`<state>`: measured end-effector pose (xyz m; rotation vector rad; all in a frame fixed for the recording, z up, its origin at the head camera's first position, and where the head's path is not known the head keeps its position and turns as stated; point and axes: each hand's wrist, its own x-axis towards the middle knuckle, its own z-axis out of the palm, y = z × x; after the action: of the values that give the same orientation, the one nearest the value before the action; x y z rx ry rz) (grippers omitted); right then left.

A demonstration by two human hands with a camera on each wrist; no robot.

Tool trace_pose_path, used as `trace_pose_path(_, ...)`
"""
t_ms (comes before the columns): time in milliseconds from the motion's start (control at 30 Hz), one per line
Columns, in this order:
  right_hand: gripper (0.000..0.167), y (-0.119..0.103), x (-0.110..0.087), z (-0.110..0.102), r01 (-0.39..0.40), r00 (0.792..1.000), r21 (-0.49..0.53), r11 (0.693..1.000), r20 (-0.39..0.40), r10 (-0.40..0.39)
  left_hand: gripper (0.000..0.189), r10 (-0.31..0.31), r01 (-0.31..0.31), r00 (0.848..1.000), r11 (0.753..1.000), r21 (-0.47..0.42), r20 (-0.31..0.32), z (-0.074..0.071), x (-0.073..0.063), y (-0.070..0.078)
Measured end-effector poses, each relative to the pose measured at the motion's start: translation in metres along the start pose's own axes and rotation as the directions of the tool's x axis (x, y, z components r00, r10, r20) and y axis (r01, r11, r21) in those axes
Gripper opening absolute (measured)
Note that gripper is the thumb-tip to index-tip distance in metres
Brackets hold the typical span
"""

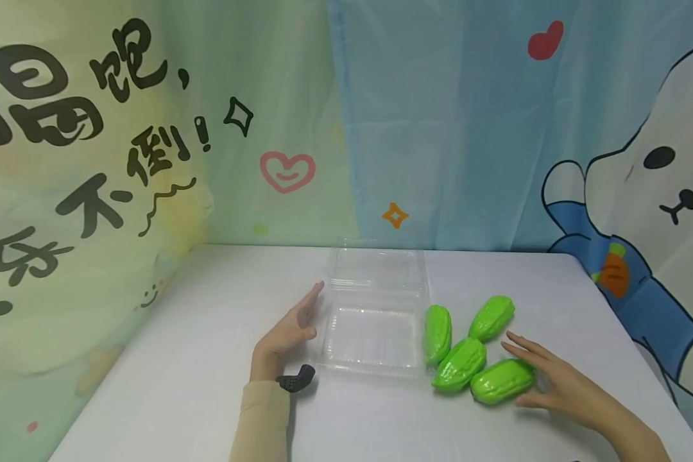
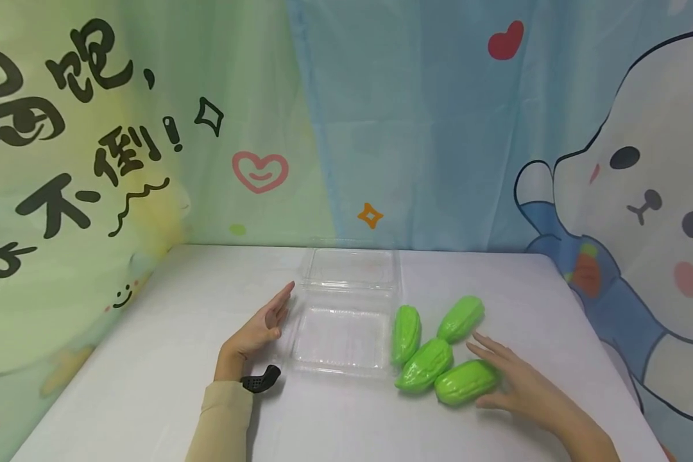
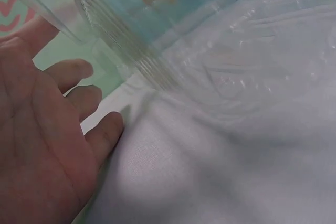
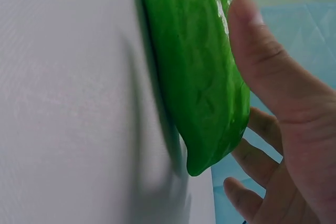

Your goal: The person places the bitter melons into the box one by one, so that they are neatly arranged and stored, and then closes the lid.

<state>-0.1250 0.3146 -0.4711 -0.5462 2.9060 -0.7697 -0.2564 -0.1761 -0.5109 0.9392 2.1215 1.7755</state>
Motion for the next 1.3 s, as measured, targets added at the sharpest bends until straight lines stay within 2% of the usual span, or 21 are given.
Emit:
trace_pose_path(100, 0.091, 0.002, -0.001, 0.001, 0.006, 1.000, -0.013, 1.000, 0.001, -0.006, 0.114, -0.003, 0.003, 1.000, 1.000, 0.016, 0.010, 0.002, 0.001, -0.001)
trace_pose_path(200, 0.089, 0.007, -0.001, 0.002, 0.055, 0.998, -0.042, 0.998, -0.026, -0.056, 0.114, -0.005, 0.005, 1.000, 1.000, 0.017, 0.020, 0.002, 0.000, -0.002)
trace_pose_path(333, 0.087, 0.014, -0.001, 0.006, 0.128, 0.988, -0.077, 0.989, -0.080, -0.134, 0.110, 0.001, -0.001, 1.000, 1.000, -0.006, 0.030, 0.001, -0.003, -0.007)
trace_pose_path(467, 0.083, 0.019, -0.001, 0.010, 0.167, 0.979, -0.064, 0.984, -0.109, -0.173, 0.108, -0.016, 0.017, 1.000, 0.999, -0.045, 0.025, 0.001, -0.008, -0.011)
trace_pose_path(667, 0.074, 0.018, -0.004, 0.011, 0.154, 0.980, -0.021, 0.988, -0.121, -0.155, 0.111, -0.054, 0.055, 0.998, 0.994, -0.097, 0.020, 0.006, -0.009, -0.009)
trace_pose_path(1000, 0.069, 0.014, -0.005, 0.006, 0.093, 0.990, -0.040, 0.995, -0.105, -0.097, 0.111, -0.033, 0.039, 0.998, 0.989, -0.143, 0.048, 0.003, -0.006, -0.003)
trace_pose_path(1300, 0.067, 0.009, -0.003, 0.000, 0.069, 0.993, -0.079, 0.994, -0.093, -0.077, 0.112, -0.072, 0.074, 0.997, 0.987, -0.142, 0.023, 0.002, -0.004, -0.004)
